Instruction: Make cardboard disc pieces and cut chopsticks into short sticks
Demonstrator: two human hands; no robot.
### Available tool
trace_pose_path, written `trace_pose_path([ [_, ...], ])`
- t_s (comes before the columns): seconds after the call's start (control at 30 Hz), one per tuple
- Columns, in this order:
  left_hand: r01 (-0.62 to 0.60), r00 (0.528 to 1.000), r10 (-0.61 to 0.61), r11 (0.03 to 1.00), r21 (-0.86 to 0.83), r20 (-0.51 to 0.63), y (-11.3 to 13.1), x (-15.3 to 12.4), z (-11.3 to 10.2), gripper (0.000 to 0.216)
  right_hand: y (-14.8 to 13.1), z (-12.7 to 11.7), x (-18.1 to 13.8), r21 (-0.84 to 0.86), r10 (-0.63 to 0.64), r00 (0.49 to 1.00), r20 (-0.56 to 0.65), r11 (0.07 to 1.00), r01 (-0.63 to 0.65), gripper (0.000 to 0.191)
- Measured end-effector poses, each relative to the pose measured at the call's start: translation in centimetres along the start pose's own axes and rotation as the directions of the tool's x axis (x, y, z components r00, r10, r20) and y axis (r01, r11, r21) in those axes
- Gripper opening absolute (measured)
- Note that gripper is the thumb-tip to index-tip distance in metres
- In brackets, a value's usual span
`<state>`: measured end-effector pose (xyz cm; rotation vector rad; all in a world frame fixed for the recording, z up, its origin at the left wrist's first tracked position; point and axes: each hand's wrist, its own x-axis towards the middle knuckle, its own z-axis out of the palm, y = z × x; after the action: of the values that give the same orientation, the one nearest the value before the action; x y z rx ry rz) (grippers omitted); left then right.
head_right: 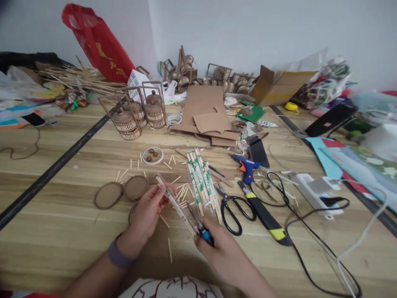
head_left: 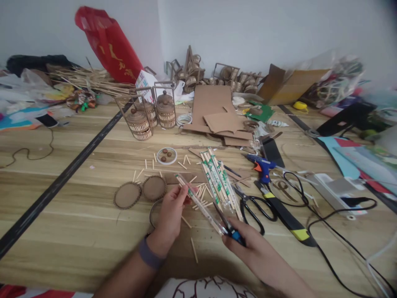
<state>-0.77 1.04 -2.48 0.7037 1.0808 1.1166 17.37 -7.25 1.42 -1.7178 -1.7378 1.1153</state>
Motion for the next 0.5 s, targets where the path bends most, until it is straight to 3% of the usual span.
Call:
trace_pose_path([
  [0.23, -0.065, 0.997, 0.065, 0.998, 0.018, -0.041, 0.0, 0.0, 0.1, 0.04, 0.8, 1.7, -0.8, -0.008, 0.001, 0.989, -0.15, 1.0, -0.002, 0.03],
  [0.5, 0.022, 0.995, -0.03, 0.996, 0.091, 0.094, -1.0, -2.8, 1.9, 0.043, 0.5, 2.9, -0.3, 0.041, -0.041, 0.985, -0.168, 0.998, 0.049, 0.028],
])
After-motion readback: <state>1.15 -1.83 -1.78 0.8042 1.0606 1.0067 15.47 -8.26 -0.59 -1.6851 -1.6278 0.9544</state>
